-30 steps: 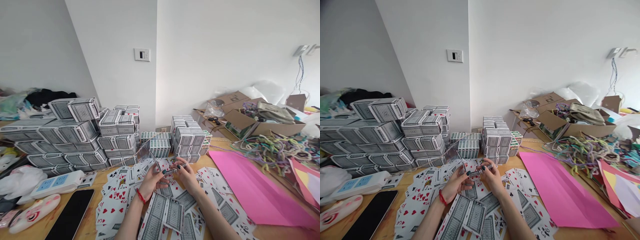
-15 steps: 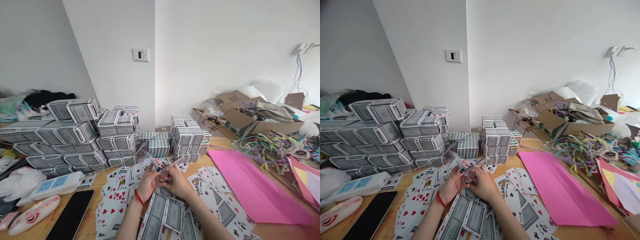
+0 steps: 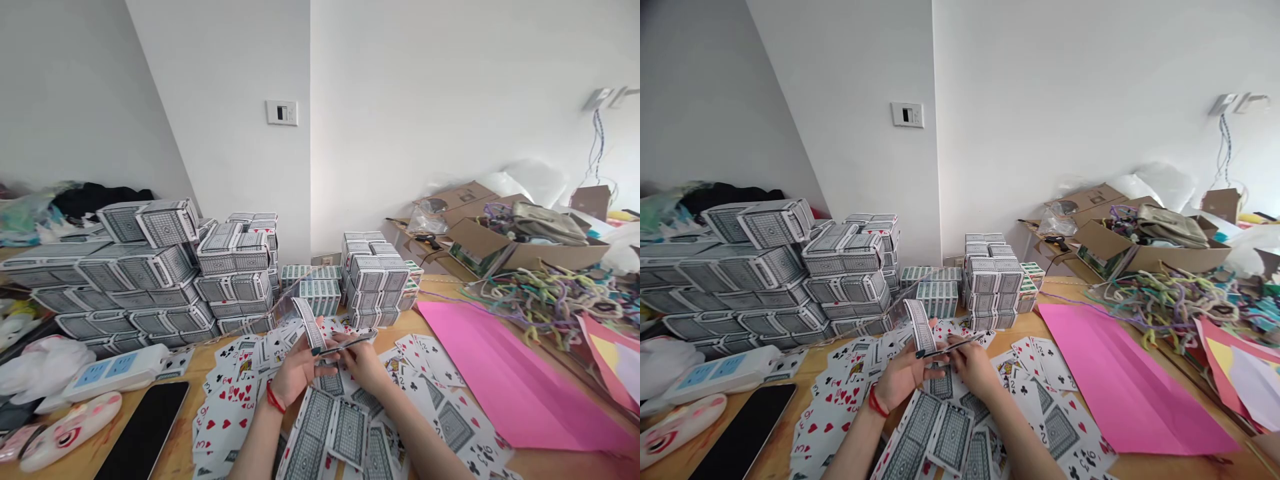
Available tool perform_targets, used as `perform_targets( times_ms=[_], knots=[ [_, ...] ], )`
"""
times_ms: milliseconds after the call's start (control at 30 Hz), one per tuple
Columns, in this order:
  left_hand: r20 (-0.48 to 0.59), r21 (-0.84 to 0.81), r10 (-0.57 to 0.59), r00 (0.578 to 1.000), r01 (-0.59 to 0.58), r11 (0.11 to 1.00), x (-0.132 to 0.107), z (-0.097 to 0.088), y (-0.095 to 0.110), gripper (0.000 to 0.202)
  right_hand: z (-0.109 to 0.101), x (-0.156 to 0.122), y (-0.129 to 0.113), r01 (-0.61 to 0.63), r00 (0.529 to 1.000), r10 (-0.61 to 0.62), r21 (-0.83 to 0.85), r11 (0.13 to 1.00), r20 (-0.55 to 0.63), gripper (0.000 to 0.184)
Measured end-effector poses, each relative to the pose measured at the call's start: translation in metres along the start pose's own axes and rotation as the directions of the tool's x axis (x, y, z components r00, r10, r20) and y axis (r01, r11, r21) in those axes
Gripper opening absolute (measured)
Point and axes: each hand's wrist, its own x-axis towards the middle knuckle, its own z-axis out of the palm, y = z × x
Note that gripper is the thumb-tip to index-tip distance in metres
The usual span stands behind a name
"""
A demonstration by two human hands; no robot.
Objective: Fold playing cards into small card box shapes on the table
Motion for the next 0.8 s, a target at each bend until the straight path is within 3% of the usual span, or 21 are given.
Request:
perform_targets(
  times_ms=[133,300,367,533,700,800],
  knots=[
    [0.017,-0.018,0.03,0.999,-0.029,0.999,-0.001,0.001,0.002,0.054,0.001,-0.003,0.012,-0.129,0.964,0.13,0.017,0.991,-0.231,0.026],
    [-0.169,-0.086,0.102,0.98,-0.117,0.989,0.002,-0.002,0.003,0.035,0.001,0.0,0.019,-0.212,0.859,0.328,0.311,0.927,-0.394,0.026],
    [-0.231,-0.094,0.076,0.97,-0.1,0.99,0.002,-0.001,0.006,0.035,0.0,0.002,0.019,-0.184,0.843,0.392,0.489,0.853,-0.367,0.026],
    [-0.307,-0.086,-0.045,0.951,0.019,0.996,0.0,0.001,0.014,0.042,-0.007,0.002,0.013,-0.13,0.84,0.497,0.81,0.572,-0.216,0.036],
    [-0.436,-0.115,-0.008,0.9,-0.046,0.992,0.003,0.0,0.012,0.036,-0.012,0.001,0.005,-0.132,0.88,0.475,0.946,0.296,-0.026,0.031],
    [-0.417,-0.134,0.073,0.906,-0.141,0.981,0.004,-0.004,0.013,0.031,-0.012,0.002,0.002,-0.126,0.888,0.459,0.959,0.255,-0.006,0.037]
  ],
)
